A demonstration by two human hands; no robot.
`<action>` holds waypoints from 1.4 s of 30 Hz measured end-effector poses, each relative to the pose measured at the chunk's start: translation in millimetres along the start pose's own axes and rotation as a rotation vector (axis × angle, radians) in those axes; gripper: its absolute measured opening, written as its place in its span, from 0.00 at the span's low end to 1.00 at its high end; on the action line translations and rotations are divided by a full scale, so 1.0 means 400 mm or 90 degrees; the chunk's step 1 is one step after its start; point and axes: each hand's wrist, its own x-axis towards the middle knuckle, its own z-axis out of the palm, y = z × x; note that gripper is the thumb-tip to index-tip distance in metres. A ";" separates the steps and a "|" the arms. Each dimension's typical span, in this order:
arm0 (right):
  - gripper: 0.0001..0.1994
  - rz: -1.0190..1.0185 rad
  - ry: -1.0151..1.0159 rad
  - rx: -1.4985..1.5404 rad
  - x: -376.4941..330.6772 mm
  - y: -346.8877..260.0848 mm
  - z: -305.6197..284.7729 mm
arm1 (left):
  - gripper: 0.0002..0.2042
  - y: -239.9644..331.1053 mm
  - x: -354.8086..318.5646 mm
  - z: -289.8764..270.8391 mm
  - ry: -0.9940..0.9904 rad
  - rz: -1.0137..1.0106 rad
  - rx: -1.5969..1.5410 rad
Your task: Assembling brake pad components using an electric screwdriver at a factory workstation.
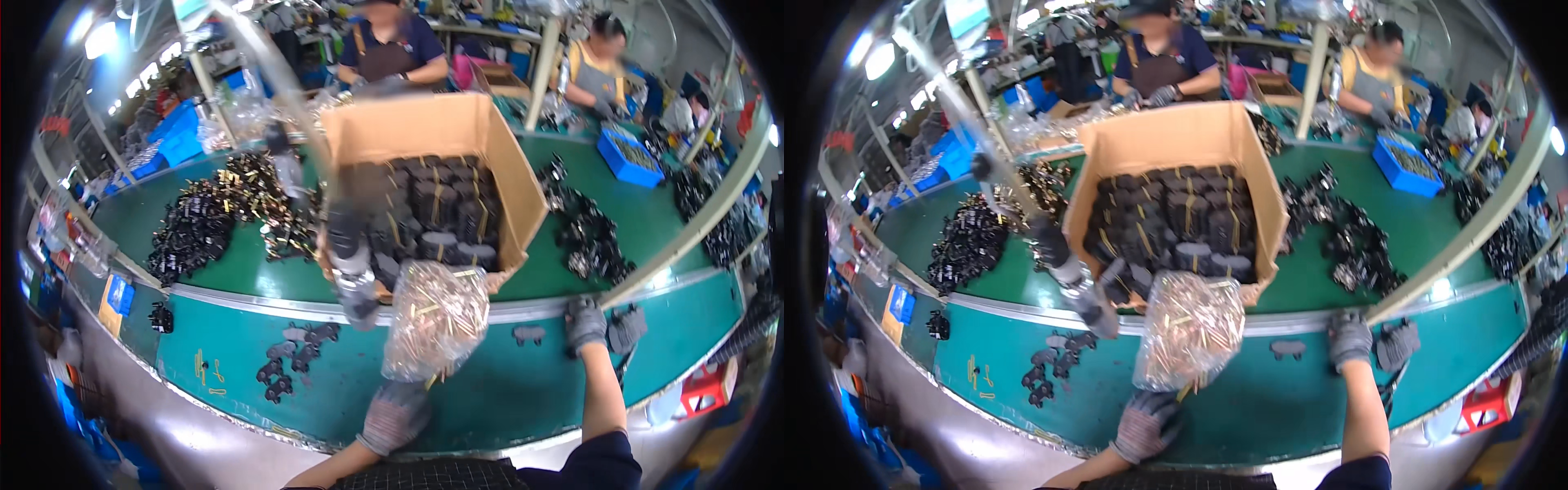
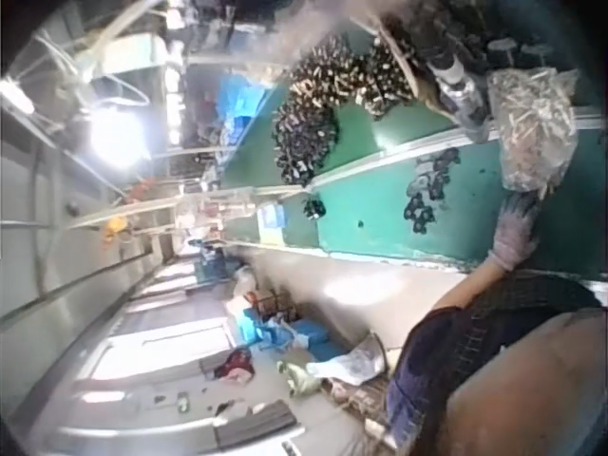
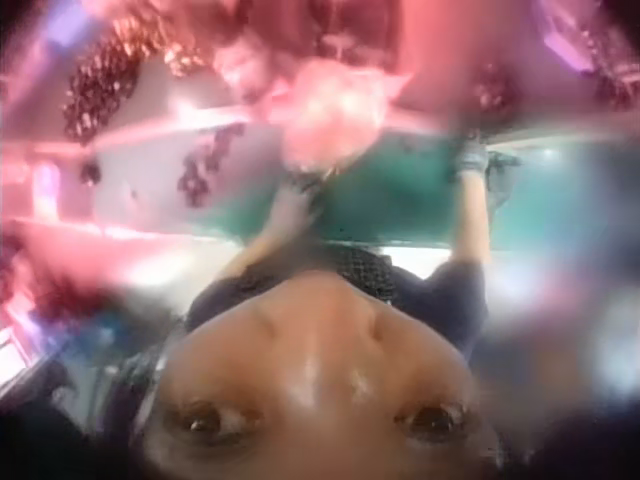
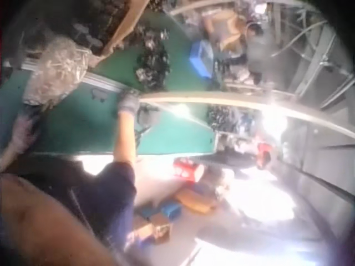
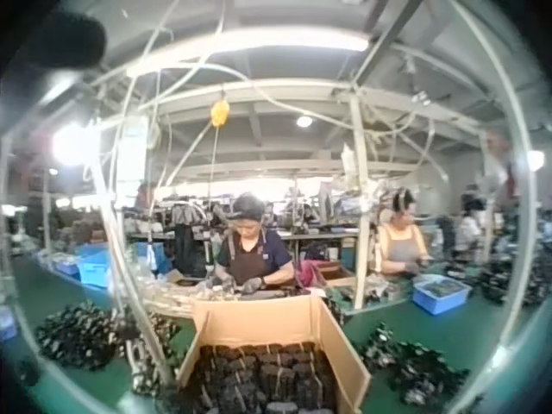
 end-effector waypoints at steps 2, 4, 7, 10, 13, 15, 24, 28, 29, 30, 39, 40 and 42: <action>0.12 0.036 0.025 0.075 0.014 -0.042 -0.032 | 0.16 -0.027 -0.021 0.011 -0.011 -0.011 -0.003; 0.13 -0.061 0.201 0.180 0.017 0.160 0.334 | 0.17 -0.030 0.009 0.024 -0.008 0.029 -0.024; 0.20 -0.211 -0.139 0.471 0.006 -0.078 0.080 | 0.19 -0.038 -0.034 0.013 -0.010 -0.017 -0.025; 0.22 -0.301 -0.039 0.224 -0.087 -0.190 -0.003 | 0.18 -0.037 -0.039 0.025 0.024 0.034 -0.036; 0.23 -0.208 0.005 0.129 -0.124 -0.205 -0.001 | 0.17 -0.024 -0.045 0.019 0.029 0.029 -0.028; 0.24 -0.203 0.000 0.199 -0.173 -0.222 0.000 | 0.17 -0.025 -0.063 0.030 0.014 0.026 -0.008; 0.21 -0.239 0.013 0.482 -0.255 -0.416 -0.200 | 0.12 -0.022 -0.046 0.010 0.046 -0.035 -0.154; 0.21 -0.274 0.049 0.579 -0.234 -0.480 -0.195 | 0.11 -0.024 -0.023 -0.029 0.046 -0.046 -0.056; 0.20 -0.236 0.032 0.595 -0.227 -0.451 -0.176 | 0.11 -0.019 -0.036 -0.029 0.027 -0.046 -0.069; 0.20 -0.218 0.031 0.589 -0.214 -0.394 -0.132 | 0.11 -0.026 -0.031 -0.032 0.035 -0.023 -0.063; 0.21 0.063 -0.210 0.448 -0.189 -0.149 -0.155 | 0.13 -0.012 -0.044 -0.030 -0.002 0.006 -0.046; 0.20 0.124 -0.281 0.530 -0.172 -0.149 -0.168 | 0.13 -0.005 -0.036 -0.024 -0.006 0.006 -0.044; 0.22 0.046 -0.227 0.428 -0.141 -0.138 -0.188 | 0.13 0.001 -0.025 -0.010 -0.012 0.011 -0.044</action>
